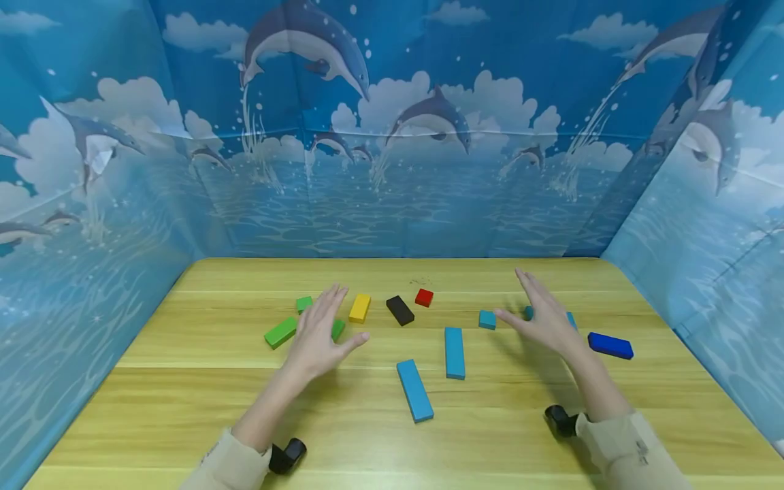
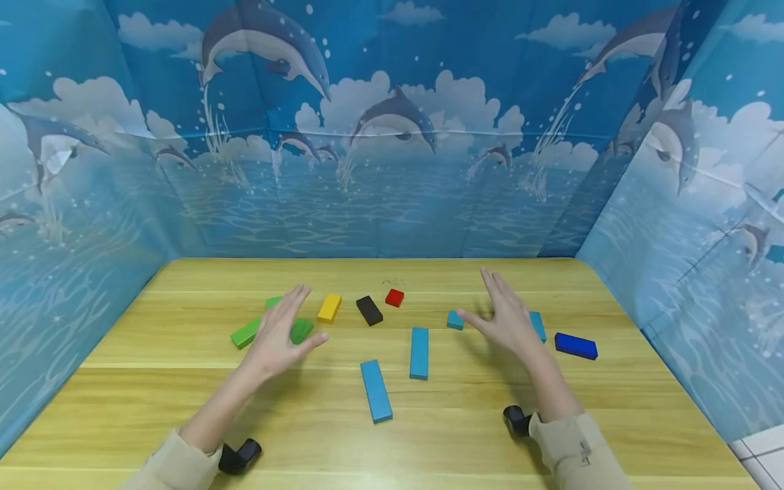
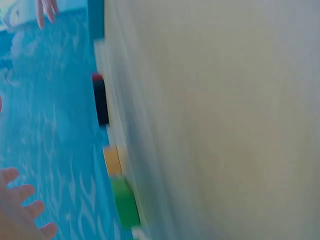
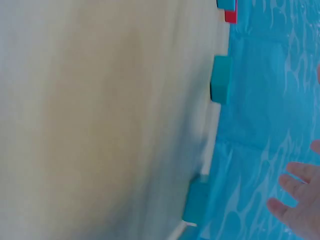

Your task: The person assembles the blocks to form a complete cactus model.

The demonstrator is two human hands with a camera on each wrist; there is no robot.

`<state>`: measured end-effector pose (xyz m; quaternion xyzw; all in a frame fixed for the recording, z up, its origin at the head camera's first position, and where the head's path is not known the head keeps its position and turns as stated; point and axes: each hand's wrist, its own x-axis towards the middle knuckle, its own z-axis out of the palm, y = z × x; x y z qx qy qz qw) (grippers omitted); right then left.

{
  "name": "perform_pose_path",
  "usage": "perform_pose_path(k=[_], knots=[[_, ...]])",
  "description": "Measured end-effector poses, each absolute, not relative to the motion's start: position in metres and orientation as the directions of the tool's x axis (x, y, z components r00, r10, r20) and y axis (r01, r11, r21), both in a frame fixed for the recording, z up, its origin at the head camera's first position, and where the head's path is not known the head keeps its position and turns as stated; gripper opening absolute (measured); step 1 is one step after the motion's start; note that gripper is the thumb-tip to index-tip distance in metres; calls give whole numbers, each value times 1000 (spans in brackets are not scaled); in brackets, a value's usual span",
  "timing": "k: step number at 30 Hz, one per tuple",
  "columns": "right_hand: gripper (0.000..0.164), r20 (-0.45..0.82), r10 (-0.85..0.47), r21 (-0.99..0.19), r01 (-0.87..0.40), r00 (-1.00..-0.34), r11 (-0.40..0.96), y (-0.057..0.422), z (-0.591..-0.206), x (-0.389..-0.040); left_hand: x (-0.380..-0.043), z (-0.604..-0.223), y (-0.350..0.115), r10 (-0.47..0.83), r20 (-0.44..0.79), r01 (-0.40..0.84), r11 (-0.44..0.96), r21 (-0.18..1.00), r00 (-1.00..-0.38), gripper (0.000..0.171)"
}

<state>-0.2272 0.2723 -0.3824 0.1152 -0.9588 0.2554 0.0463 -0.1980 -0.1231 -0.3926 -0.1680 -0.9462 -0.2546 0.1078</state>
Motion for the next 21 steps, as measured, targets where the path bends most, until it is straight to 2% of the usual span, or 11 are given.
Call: perform_pose_path(k=[4,8,15,21], knots=[[84,188,-198,-651,-273,-962,709,267,-390,-224,-187,-398,-109,266,298,398,676,620,-917,84],[75,221,-203,-743,-300,-954,598,262,-399,-220,-177,-408,-96,277,269,383,571,726,-922,83],[72,236,-284,-791,-354,-929,499,246,-415,-214,-162,-430,-80,324,249,391,513,764,-912,84],[73,216,-350,-814,-366,-911,451,233,-430,-211,-153,-445,-69,366,288,450,513,731,-885,86]])
